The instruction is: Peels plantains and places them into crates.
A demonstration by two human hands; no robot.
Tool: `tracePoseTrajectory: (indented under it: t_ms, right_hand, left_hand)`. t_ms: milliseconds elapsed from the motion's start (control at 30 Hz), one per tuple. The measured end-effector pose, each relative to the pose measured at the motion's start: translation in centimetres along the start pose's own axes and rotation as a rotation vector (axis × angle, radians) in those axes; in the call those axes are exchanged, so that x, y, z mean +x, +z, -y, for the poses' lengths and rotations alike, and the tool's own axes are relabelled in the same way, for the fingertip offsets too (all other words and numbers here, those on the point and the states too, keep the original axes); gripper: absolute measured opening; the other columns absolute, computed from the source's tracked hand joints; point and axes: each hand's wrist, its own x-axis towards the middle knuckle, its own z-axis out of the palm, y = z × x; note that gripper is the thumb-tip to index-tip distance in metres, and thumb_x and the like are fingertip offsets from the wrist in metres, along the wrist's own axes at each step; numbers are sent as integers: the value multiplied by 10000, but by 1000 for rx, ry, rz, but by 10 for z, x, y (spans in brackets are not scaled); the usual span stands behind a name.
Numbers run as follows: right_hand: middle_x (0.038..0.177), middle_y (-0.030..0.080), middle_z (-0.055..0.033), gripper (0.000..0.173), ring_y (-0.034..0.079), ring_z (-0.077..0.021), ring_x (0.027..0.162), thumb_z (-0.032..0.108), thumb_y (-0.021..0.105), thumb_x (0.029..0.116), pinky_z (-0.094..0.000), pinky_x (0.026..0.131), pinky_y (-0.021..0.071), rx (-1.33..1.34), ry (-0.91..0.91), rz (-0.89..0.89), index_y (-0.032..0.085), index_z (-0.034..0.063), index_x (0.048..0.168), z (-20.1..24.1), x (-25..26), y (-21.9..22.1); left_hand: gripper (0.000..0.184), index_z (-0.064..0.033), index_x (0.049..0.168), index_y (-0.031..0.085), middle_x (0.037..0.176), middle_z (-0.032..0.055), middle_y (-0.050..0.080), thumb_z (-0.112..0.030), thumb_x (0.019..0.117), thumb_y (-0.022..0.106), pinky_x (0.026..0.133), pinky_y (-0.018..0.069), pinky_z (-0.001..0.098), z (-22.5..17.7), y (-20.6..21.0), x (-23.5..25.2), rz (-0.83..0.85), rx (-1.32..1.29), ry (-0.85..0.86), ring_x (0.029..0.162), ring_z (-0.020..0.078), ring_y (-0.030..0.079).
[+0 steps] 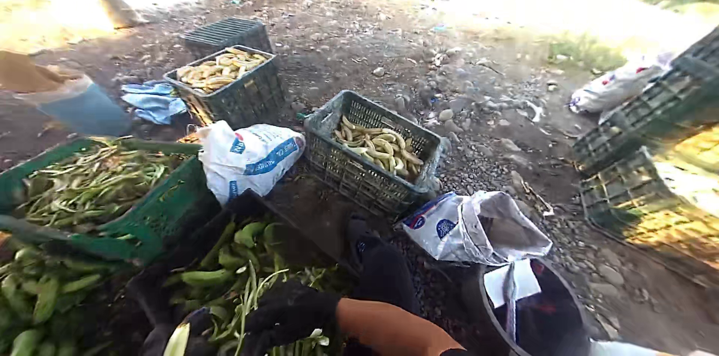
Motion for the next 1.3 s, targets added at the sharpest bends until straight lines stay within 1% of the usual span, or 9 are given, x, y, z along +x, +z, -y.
tracePoseTrajectory:
  t_ms: [167,267,400,567,700,867,1133,1233,1300]
  right_hand:
    - [1072,706,-158,386,649,-384,1054,469,663,962,-615,881,501,-18,49,30,722,196,1229,4,2,5]
    - [1078,697,-174,414,640,-396,1073,494,669,947,-626,893,486,20,11,51,730,138,1149,2,3,3]
    - [1112,688,-194,388,636,-416,1089,450,656,964,-635,886,491,-17,83,56,715,146,1197,4,4,3]
    - [1122,691,-202,519,630,-414,1106,555,570,977,-635,952,468,57,63,93,713,126,1232,0,6,2]
    - [1075,694,-179,549,635,-399,1067,611,562,955,-632,916,467,57,-21,81,724,140,1185,-6,3,4]
    - [1134,667,-226,490,606,-451,1108,525,603,960,-666,901,455,21,23,144,697,148,1259,1,6,5]
    - [1244,653,-214,510,586,-438,1182,530,564,978,-646,941,460,50,252,130,646,221,1375,10,12,19]
    - [1227,675,-171,522,600,-382,1196,559,517,996,-620,993,455,116,380,68,657,191,1340,10,17,21]
    - [1138,700,-130,566,640,-316,1127,623,466,995,-572,981,486,168,460,-26,685,165,1244,1,21,28]
  left_hand:
    - [517,-69,1169,599,804,-35,698,-321,1106,152,641,587,252,-2,21,-12,-191,127,-78,671,52,660]
    - [513,-62,1238,583,909,-5,715,-322,1112,158,674,593,265,-3,15,-15,-236,140,-62,730,74,676]
    - [527,-52,1229,609,869,26,703,-366,1116,201,627,582,289,-2,15,-16,-290,185,-72,682,104,661]
    - [541,-57,1254,626,946,70,713,-412,1103,246,695,603,348,7,16,-19,-267,301,-43,763,146,689]
    - [528,-80,1202,645,890,42,707,-396,1111,233,614,580,284,5,7,-15,-312,125,-17,681,116,660]
    - [541,-65,1185,658,812,60,687,-410,1116,246,564,561,290,1,16,-18,-368,163,-74,619,133,639]
    - [520,-52,1219,662,1000,79,717,-372,1122,264,753,592,319,12,9,-10,-397,371,-12,827,124,688]
    - [517,-16,1258,625,1021,108,700,-356,1123,259,766,591,333,15,14,-7,-409,340,-16,837,134,683]
    - [525,18,1182,639,986,101,694,-330,1121,251,800,574,321,20,21,-5,-405,364,31,856,119,667]
